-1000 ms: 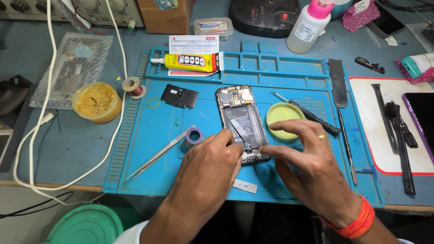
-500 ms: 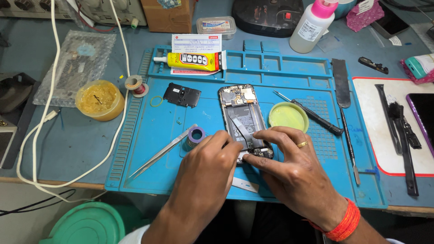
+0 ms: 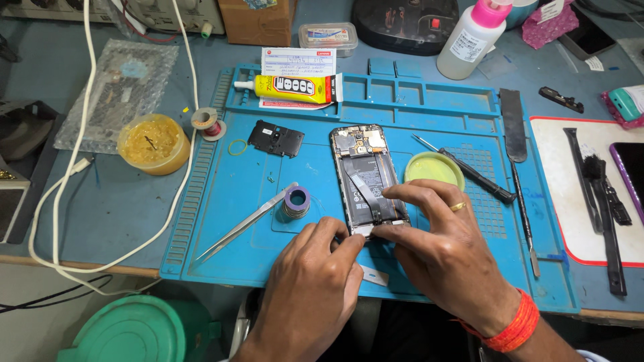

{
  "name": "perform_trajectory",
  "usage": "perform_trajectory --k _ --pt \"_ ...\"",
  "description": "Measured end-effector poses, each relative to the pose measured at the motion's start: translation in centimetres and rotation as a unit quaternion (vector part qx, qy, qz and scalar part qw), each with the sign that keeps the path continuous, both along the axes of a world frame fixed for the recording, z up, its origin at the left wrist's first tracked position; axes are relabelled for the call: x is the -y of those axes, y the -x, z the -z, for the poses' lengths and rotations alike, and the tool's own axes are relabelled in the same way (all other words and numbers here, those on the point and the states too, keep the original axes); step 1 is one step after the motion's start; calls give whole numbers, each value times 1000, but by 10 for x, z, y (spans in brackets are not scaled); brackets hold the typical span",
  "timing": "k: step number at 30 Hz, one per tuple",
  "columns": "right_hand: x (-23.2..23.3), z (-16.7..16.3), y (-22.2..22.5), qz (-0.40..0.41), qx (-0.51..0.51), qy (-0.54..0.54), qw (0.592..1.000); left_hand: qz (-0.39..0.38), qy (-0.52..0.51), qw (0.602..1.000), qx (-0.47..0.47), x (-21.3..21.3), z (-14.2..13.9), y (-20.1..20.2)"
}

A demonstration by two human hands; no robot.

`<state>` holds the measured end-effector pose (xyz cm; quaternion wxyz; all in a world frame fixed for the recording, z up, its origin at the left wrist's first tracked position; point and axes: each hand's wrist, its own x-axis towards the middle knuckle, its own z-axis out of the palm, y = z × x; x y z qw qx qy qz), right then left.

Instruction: The person repairs a disassembled smartphone on a blue repair mat. They use a soldering iron to work on the phone's battery connector, manipulate the flex cable and battery area by hand, reposition the phone, and later use a screwdriver on the device.

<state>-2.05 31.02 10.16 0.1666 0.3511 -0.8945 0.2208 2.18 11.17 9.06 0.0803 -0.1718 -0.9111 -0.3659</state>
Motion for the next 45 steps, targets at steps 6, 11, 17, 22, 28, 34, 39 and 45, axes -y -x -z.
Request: perform_trajectory --k 6,11,17,22,28,34,39,45 --pt "2 -1 5 -10 -6 1 1000 0 8 1000 4 0 0 1" --pt "2 0 8 -16 4 0 1000 2 14 1000 17 -2 1 0" --pt "2 0 11 -31 1 -5 1000 0 9 1000 15 -3 0 -2" --pt "4 -1 12 -36 2 -10 999 -6 8 1000 5 -2 0 -2" --pt "2 0 11 -33 1 -2 999 -12 -5 1000 2 -1 4 -2" --pt "-4 -11 7 6 -1 16 1000 -11 -5 1000 -22 3 9 1" --pt "-29 -32 -14 107 -2 34 994 7 31 999 -30 0 8 2" --pt "-65 -13 -62 176 0 130 976 4 13 999 -41 -1 9 -3"
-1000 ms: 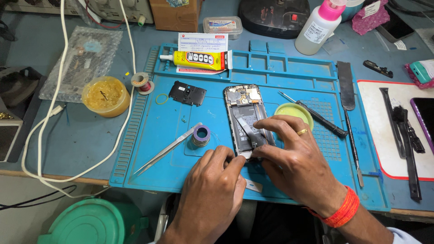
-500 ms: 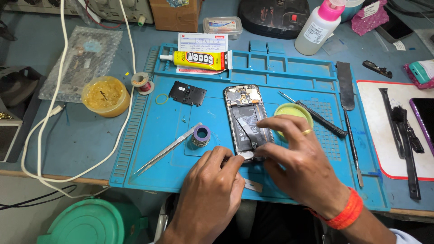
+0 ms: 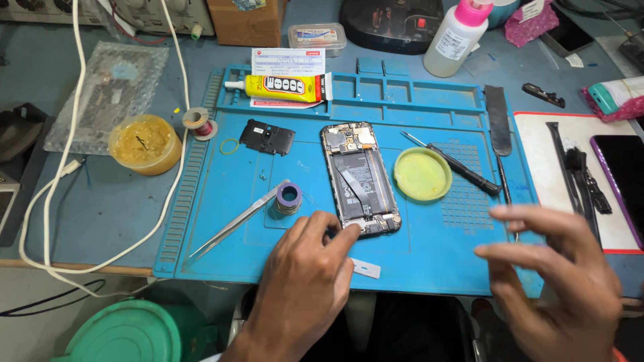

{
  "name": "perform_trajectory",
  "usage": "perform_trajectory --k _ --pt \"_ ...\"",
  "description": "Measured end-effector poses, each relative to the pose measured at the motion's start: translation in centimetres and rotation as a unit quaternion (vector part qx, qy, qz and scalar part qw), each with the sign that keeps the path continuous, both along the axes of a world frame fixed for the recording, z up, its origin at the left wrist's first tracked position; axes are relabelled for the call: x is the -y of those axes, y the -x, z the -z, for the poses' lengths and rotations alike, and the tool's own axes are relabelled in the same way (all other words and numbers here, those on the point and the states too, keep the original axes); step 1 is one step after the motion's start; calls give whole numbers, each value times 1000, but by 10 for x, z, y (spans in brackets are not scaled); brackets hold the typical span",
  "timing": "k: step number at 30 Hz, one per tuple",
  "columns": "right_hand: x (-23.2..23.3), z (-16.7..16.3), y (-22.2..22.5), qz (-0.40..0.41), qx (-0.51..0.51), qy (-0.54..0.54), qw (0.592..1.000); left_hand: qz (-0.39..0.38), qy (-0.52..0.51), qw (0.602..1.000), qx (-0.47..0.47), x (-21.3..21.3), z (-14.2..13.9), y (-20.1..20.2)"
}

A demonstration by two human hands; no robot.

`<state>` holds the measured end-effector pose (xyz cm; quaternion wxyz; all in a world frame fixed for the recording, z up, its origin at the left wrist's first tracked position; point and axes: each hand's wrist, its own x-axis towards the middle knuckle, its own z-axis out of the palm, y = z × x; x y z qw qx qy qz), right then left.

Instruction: The person repairs a disassembled smartphone on a blue repair mat. They use a soldering iron to work on the phone's battery connector, manipulate the flex cable and battery area by hand, reposition the phone, and later use a screwdriver on the device.

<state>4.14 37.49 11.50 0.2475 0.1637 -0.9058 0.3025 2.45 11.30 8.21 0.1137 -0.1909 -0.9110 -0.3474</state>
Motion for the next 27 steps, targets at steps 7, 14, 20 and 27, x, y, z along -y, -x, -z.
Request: perform_trajectory --k 7,14,20,27 --pt "-35 108 -62 -130 -57 120 982 -72 -105 987 -95 15 -3 -37" --pt "-16 206 -124 -217 -47 150 963 -83 -158 973 -149 11 29 -93" --pt "-28 199 -147 -41 -46 143 988 -61 -214 972 -72 2 62 -138" --pt "-46 182 -144 95 -85 146 981 -68 -224 972 -36 -4 76 -160"
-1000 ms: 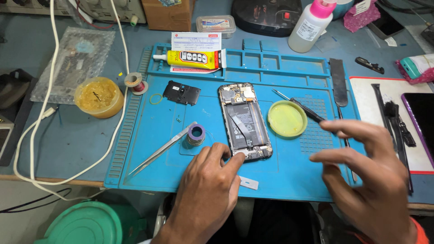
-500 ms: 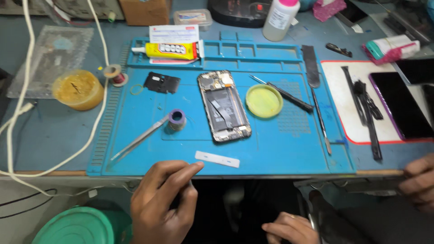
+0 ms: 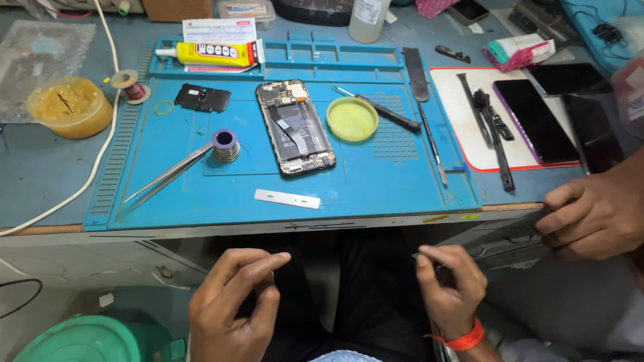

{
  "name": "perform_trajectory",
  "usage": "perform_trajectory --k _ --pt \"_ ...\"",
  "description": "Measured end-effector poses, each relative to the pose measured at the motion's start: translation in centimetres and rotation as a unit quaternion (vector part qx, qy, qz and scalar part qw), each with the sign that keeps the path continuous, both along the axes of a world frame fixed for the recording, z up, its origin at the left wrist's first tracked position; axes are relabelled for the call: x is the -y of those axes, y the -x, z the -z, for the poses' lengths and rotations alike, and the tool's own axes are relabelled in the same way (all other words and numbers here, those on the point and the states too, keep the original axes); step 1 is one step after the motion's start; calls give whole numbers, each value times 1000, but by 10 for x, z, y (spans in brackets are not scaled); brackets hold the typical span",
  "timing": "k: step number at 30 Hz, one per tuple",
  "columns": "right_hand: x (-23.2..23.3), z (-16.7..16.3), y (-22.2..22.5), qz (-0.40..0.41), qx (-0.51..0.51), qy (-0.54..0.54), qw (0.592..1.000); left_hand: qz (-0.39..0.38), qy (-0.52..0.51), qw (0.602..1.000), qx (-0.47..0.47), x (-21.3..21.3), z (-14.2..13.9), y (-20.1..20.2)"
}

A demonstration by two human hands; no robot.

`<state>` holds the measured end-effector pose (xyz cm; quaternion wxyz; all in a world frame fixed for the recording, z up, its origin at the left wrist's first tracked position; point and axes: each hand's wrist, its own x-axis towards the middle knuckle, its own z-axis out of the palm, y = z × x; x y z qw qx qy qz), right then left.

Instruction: The person repairs a disassembled smartphone on a blue repair mat. They use a soldering iron to work on the phone's battery connector, manipulate the flex cable and battery area by hand, reposition the phone, and later use a screwdriver on the device.

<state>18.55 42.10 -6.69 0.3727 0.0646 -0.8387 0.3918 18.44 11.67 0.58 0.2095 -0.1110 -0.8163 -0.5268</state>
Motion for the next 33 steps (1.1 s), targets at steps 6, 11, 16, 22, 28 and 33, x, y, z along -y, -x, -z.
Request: perform_trajectory --k 6,11,16,22,28,33 --pt "-19 -13 4 52 -67 -62 994 -2 -38 999 4 -6 -2 -5" --pt "-16 -22 10 103 -94 -96 986 1 -50 999 15 -9 1 -6" --pt "-15 -20 21 127 -129 -113 977 3 -57 998 22 -12 4 -5" --pt "-17 -7 25 130 -150 -117 973 8 -68 997 22 -14 3 -6" --pt "-19 0 23 119 -137 -119 976 14 -77 996 34 -16 1 -7" --pt "-19 2 23 112 -134 -119 977 34 -76 995 51 -15 1 -7"
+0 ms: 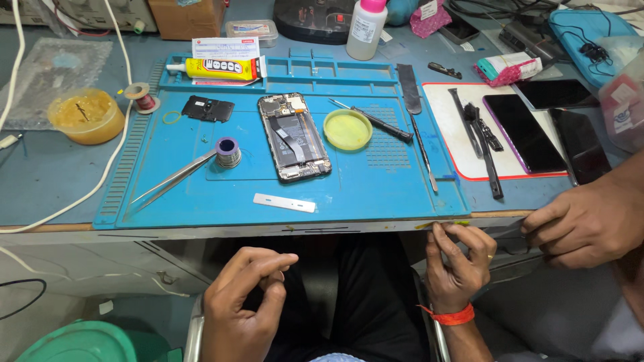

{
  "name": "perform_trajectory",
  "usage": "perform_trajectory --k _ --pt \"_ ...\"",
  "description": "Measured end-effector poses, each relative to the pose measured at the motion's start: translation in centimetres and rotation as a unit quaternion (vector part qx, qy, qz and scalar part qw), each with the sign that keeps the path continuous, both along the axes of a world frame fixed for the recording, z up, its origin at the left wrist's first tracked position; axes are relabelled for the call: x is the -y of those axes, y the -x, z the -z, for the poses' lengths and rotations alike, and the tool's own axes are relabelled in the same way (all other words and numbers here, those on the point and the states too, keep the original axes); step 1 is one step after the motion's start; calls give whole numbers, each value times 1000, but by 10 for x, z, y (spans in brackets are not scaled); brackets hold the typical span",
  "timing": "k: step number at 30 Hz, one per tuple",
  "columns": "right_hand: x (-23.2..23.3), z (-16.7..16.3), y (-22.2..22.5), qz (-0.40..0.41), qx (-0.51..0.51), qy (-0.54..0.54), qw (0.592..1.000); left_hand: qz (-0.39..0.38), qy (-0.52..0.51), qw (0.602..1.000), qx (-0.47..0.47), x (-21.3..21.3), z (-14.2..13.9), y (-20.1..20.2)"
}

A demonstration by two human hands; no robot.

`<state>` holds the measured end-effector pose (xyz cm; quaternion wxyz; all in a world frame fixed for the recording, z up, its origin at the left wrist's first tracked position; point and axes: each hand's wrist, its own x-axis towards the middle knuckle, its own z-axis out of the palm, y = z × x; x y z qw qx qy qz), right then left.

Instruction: The person repairs a disassembled smartphone on a blue repair mat. They use a soldering iron to work on the phone's battery connector, manipulate the flex cable and battery area by hand, reposition the phone, and later use a screwdriver on the device.

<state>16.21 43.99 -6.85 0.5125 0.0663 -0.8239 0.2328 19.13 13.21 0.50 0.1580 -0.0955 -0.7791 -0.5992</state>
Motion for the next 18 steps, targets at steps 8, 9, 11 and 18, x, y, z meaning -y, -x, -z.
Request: perform_trajectory --k 8,9,11,18 --pt "0 -4 -1 -4 5 3 1000 9 -16 1000 -5 -3 2 -1" --pt "0 -5 -1 -3 4 3 1000 11 -16 1000 -5 -3 2 -2" --pt "-1 -6 -1 1 2 2 1000 14 -11 1000 -12 -3 2 -2" --pt "-5 -9 -3 -2 4 -8 1000 14 -4 1000 6 -4 5 -4"
